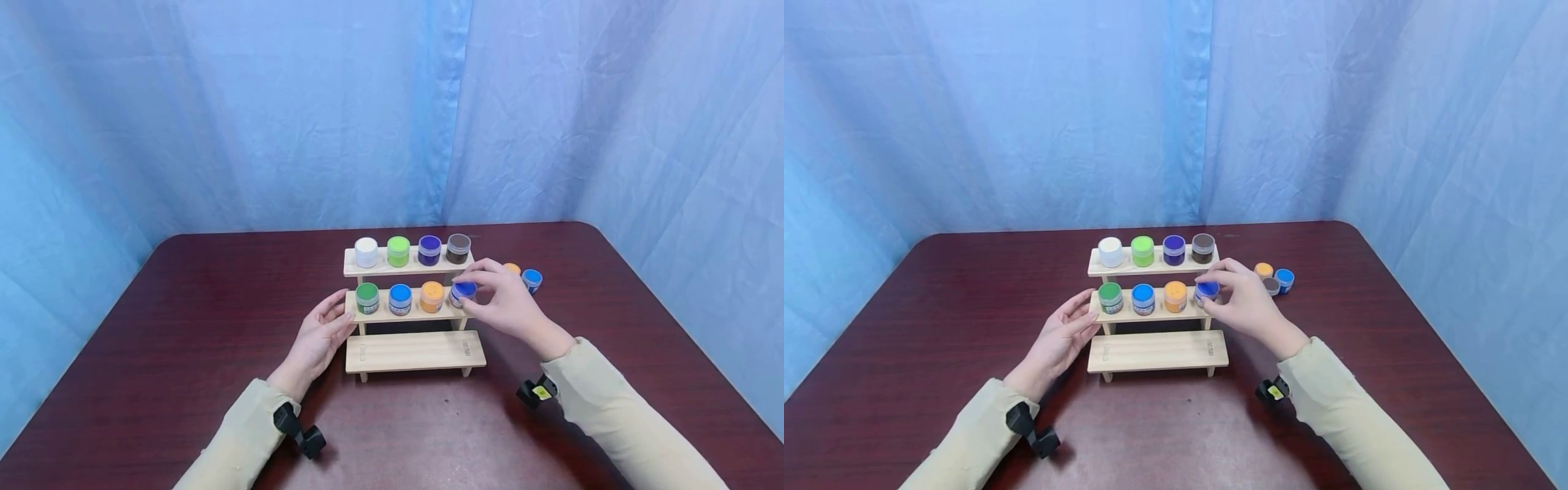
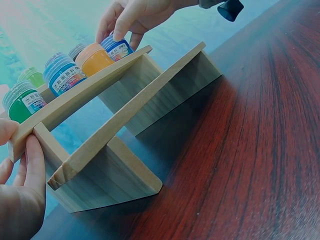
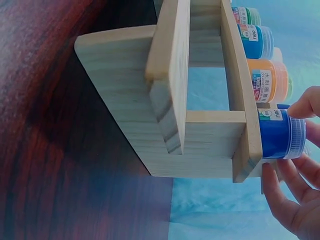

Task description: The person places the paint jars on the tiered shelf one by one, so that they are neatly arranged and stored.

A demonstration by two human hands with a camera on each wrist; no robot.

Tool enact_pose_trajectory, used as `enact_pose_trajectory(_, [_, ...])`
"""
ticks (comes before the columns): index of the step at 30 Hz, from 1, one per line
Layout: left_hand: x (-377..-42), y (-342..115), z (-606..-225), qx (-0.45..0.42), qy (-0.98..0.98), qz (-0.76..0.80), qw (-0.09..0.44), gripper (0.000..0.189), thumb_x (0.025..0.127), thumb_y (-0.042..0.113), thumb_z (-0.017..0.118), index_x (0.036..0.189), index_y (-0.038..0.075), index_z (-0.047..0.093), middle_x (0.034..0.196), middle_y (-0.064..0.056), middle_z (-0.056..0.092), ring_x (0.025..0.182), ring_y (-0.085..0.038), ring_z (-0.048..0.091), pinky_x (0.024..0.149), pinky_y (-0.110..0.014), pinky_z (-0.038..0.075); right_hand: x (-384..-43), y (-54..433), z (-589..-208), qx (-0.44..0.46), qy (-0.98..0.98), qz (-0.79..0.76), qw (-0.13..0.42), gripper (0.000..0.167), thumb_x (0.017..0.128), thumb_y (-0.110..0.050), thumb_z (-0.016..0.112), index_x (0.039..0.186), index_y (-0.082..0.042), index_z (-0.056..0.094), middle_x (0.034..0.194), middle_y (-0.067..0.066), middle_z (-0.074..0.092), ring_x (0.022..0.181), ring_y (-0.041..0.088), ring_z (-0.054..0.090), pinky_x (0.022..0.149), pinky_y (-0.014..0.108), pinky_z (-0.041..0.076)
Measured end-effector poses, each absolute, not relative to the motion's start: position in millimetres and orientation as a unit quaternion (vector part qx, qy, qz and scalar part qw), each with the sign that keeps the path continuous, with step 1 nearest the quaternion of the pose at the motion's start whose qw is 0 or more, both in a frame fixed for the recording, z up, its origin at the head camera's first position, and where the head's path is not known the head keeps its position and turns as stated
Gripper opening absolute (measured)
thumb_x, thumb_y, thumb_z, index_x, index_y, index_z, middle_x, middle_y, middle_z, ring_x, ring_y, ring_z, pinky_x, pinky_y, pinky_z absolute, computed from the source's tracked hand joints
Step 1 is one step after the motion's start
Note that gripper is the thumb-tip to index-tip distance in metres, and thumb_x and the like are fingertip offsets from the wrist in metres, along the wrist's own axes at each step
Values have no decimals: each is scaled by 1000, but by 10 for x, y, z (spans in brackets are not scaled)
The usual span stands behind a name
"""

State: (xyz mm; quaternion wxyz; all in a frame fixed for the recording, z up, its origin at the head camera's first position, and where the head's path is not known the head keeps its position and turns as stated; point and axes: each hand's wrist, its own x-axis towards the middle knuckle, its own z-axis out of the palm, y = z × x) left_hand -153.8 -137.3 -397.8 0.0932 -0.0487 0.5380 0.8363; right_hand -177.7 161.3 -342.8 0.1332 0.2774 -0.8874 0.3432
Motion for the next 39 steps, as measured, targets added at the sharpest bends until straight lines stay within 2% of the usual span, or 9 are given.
enact_pose_trajectory(5, [-1538,-1373,-3967,-49,541,834,98,56,93,-11,43,146,-1,27,101,1,53,82,-2,61,77,-12,52,-1783,1607,-3432,279,-891,334,130,29,74,-1,76,102,-2,71,100,8,60,85,19,58,69,35,58])
enact_pose_trajectory(16, [-1528,-1375,-3961,-56,535,837,96,55,93,-10,43,145,0,28,99,1,54,81,-2,61,75,-13,53,-1792,1601,-3429,269,-901,322,115,26,78,-4,74,104,-4,71,101,8,60,85,20,57,65,33,55])
enact_pose_trajectory(24, [-1527,-1379,-3968,-51,536,837,93,56,93,-11,44,145,-1,27,98,2,55,81,-2,61,76,-13,53,-1784,1591,-3412,264,-900,330,102,27,78,-4,74,105,-4,71,101,8,60,86,21,58,68,39,56])
enact_pose_trajectory(32, [-1540,-1379,-3977,-54,535,837,99,56,93,-11,44,146,0,27,98,3,55,82,-2,61,76,-13,52,-1775,1597,-3396,265,-906,312,105,25,79,-7,74,104,-4,71,102,7,60,87,21,56,66,36,55])
enact_pose_trajectory(39, [-1542,-1377,-3986,-55,530,840,98,56,93,-11,44,145,1,28,96,4,55,80,-2,60,75,-13,52,-1788,1594,-3395,265,-907,310,101,27,79,-7,74,106,-5,71,103,7,61,89,21,56,67,38,55])
